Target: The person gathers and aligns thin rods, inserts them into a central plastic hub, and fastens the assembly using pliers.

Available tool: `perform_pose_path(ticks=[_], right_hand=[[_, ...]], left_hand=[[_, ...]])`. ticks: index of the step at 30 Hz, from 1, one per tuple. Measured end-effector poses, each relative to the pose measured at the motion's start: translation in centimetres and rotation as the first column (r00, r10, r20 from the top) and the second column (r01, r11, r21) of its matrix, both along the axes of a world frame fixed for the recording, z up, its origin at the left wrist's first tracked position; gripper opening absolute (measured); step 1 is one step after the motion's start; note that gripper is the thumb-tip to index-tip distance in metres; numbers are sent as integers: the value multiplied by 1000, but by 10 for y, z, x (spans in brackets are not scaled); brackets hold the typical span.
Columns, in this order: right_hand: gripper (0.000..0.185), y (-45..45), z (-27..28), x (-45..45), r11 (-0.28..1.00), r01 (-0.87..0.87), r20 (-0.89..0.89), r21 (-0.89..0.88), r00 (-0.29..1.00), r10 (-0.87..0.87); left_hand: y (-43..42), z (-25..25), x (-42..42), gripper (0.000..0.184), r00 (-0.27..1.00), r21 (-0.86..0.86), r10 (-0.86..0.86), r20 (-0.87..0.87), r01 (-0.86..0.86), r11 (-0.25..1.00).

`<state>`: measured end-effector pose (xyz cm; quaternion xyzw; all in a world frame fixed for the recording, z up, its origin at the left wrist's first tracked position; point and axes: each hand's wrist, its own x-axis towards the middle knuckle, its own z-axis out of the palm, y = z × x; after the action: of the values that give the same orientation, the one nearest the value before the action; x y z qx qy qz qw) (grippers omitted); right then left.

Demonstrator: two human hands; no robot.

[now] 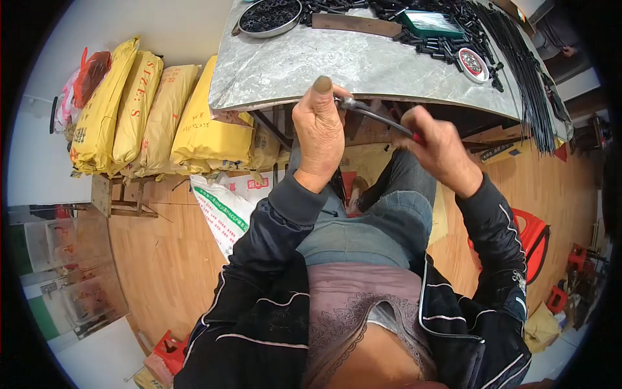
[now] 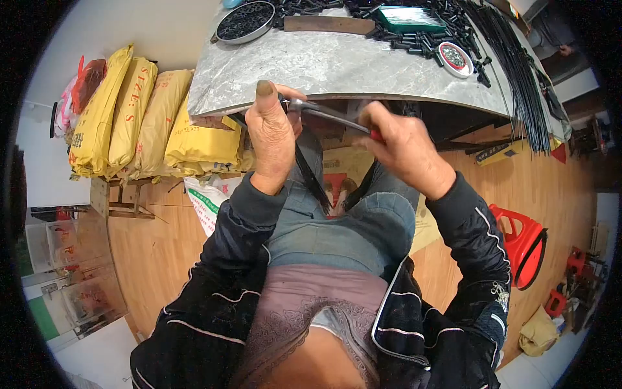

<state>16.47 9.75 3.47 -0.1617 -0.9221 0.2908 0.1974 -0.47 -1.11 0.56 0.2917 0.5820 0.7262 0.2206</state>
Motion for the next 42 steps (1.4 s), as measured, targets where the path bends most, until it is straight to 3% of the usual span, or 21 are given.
perform_pose_path(ticks=[2, 5, 7, 9, 10, 11, 13, 15, 16, 17, 19, 22, 24, 27, 29, 32, 33, 36, 37, 41, 42], right_hand=[[19, -20, 9, 3, 496, 140, 222, -857, 969, 110], [20, -33, -14, 16, -370, -116, -224, -922, 939, 262], [19, -23, -2, 14, -329, -59, -180, -943, 919, 350], [23, -23, 11, 6, 630, -27, 284, -776, 877, 388], [26, -21, 23, 3, 784, 49, 466, -619, 827, 316], [26, -20, 14, 3, 786, 48, 467, -616, 827, 315], [24, -18, -11, -1, 991, -98, -144, 90, 983, 110], [16, -24, -11, 2, 988, -147, -215, 47, 964, 154], [14, -31, -7, 9, 797, -158, -79, -583, 987, 138], [16, -36, -4, 15, 281, -19, 40, -960, 978, 204], [23, -42, -12, 17, -6, -14, -15, -1000, 957, 288], [23, -36, 4, 12, 250, 71, 172, -966, 896, 409], [37, -29, 3, 13, 930, -53, 327, -364, 927, 181], [35, -19, 5, 16, 928, -129, 29, -350, 988, 149], [19, -32, 4, 24, 309, 30, 77, -951, 987, 141], [24, -39, -18, 28, -55, -39, -55, -998, 947, 316], [24, -37, -15, 27, -57, -33, -49, -998, 946, 320], [27, -30, 32, 10, 728, 192, 533, -659, 801, 272], [33, -25, 23, 14, 909, -12, 367, -417, 913, 181], [27, -18, 20, 15, 980, -168, 31, -109, 985, 172], [23, -23, 21, 18, 755, -73, 103, -652, 978, 183]], left_hand=[[-1, -1, 1, 64, 1000, 8, 9, -30, -8, 1000], [-1, -2, 1, 71, 984, -7, -33, -173, 32, 999], [-7, -1, 5, 72, 987, -6, -61, -150, 61, 998], [-5, -2, 4, 73, 988, -12, -58, -144, 56, 998], [-4, -2, 3, 75, 988, -10, -56, -142, 55, 998], [-5, -3, 2, 75, 988, -6, -55, -142, 55, 998], [-8, -4, -5, 78, 992, -2, -119, -31, 119, 993], [-10, 1, -7, 80, 996, -13, -74, -40, 74, 997], [-11, 3, -6, 81, 997, -30, -57, -51, 55, 998], [-12, 3, -6, 81, 997, -31, -62, -52, 60, 998], [-12, 1, -3, 81, 986, -32, -62, -157, 58, 998], [-8, -6, -1, 79, 983, -19, -30, -180, 27, 999], [-9, -6, -1, 78, 976, -5, -5, -216, 4, 1000], [-10, -3, -5, 76, 996, -20, -19, -87, 17, 1000], [-13, -7, -8, 75, 982, -1, -95, -161, 96, 995], [-12, -8, -3, 74, 986, 6, -104, -131, 106, 994], [-13, -8, -2, 74, 989, -18, -95, -109, 94, 995], [-10, -9, -2, 74, 991, -5, -59, -121, 59, 998], [-11, -8, -2, 74, 992, -2, -58, -116, 58, 998], [-13, -6, -7, 73, 996, 3, -63, -62, 63, 998], [-15, -6, -8, 73, 992, 10, -84, -91, 85, 996]])
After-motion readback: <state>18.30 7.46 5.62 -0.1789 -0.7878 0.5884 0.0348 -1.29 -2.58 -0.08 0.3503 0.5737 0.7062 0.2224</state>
